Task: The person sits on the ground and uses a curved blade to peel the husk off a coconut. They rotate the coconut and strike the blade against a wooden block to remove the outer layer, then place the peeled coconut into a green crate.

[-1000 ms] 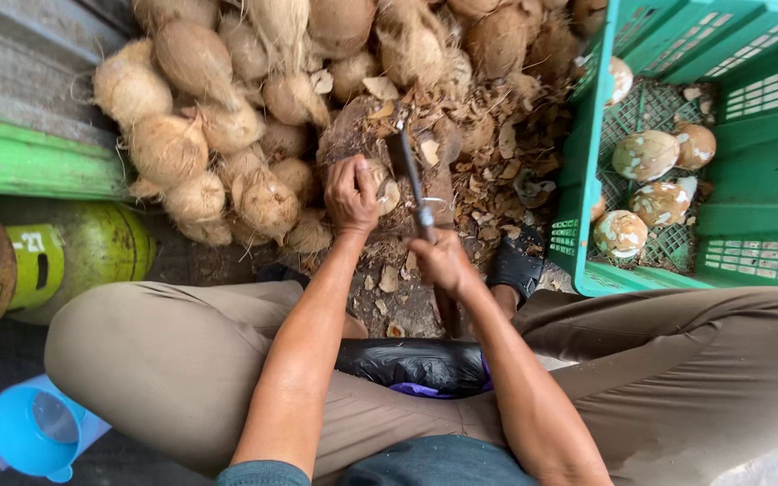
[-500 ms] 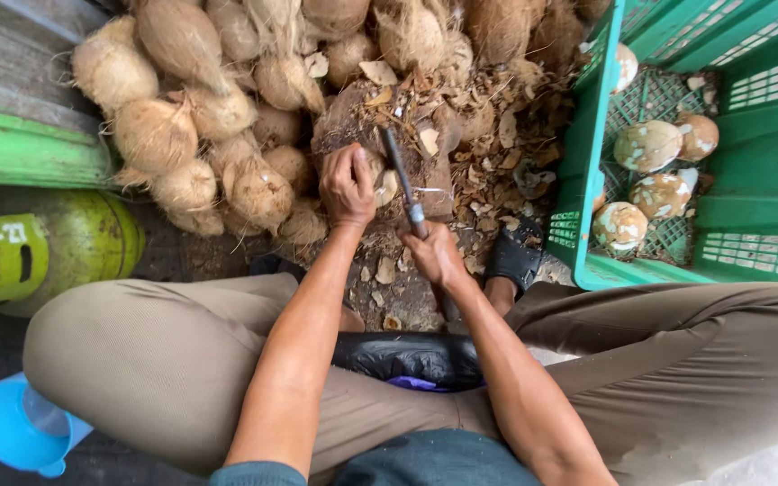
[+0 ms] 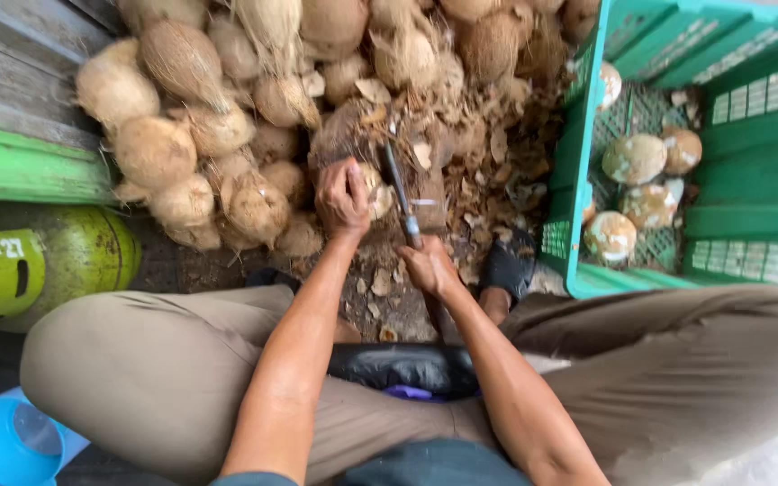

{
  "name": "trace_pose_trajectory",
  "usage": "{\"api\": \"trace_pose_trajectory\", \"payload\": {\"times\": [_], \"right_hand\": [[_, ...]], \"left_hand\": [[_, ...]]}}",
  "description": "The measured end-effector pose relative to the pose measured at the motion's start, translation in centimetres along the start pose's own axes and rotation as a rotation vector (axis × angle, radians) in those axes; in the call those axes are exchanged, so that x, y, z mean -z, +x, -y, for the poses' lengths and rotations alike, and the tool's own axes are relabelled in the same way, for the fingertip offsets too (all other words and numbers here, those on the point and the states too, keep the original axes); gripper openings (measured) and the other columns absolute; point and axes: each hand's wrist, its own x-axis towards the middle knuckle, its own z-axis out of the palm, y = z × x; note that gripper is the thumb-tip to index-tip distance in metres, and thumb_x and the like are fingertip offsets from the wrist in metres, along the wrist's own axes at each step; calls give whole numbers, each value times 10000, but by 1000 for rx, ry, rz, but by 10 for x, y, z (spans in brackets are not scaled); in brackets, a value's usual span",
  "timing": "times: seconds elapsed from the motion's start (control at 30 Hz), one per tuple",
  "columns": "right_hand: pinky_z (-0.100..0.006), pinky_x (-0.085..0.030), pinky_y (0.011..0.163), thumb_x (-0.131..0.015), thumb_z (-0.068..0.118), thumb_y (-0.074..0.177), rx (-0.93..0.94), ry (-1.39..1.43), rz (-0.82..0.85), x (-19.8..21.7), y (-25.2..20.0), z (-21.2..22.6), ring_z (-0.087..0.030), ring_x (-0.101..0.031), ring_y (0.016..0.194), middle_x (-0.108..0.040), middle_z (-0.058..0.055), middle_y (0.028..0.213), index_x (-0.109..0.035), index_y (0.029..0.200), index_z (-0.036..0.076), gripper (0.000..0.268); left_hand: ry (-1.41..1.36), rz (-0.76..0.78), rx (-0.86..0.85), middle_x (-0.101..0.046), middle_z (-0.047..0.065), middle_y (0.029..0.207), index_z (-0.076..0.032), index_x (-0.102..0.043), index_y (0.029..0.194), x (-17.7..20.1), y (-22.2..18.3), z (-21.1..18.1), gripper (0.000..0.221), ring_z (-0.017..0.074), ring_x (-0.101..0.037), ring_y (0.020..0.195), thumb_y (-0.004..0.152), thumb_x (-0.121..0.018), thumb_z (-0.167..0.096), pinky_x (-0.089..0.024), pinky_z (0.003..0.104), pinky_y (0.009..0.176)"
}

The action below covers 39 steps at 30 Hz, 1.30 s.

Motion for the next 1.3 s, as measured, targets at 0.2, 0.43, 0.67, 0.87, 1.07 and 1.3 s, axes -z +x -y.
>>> {"api": "trace_pose_trajectory", "payload": {"times": [0.2,0.43,0.67,0.87,1.07,1.3], "right_hand": [[-287,-384,361,-669,217,978,3,162,24,12,-10,14,-114,-436,390,-510,-9,551,-511,785,94,278],[-301,-395,368,-646,253,959,133,230,-82,23,-17,31,-107,-441,398,-523,4,569,-513,784,122,257],[-317,-416,380,-644,288,942,170,140,-80,15,-21,32,-114,-451,420,-511,-1,567,-495,740,148,289],[-338,-443,443,-657,398,966,158,-152,-91,2,-28,32,-132,-443,462,-498,-13,582,-456,727,116,421],[-337,-443,466,-669,386,950,128,-121,-76,5,-32,34,-125,-472,477,-514,-6,574,-518,729,119,378],[-349,-431,466,-654,385,976,221,-126,-195,17,-29,39,-121,-448,489,-485,6,581,-491,720,118,404]], "left_hand": [[337,6,-292,-666,146,1293,-72,-618,1300,23,-7,-11,585,252,-637,1182,927,-601,-523,-518,532,978],[-271,317,275,-578,119,1120,-118,-439,1224,62,3,-42,883,283,-647,1093,638,-876,-613,-601,500,882],[-398,531,316,-699,113,1184,-126,-675,1204,70,27,-16,750,257,-665,1129,684,-787,-654,-537,518,1012],[-204,101,263,-618,149,1279,-69,-616,1303,24,18,-6,679,272,-607,1146,919,-668,-627,-517,507,958],[-102,157,462,-647,174,1099,-44,-575,1211,0,24,4,741,274,-656,988,941,-487,-729,-575,465,845],[197,192,262,-656,154,1063,-38,-556,1321,-19,39,2,717,268,-609,917,1042,-321,-655,-512,464,737]]}}
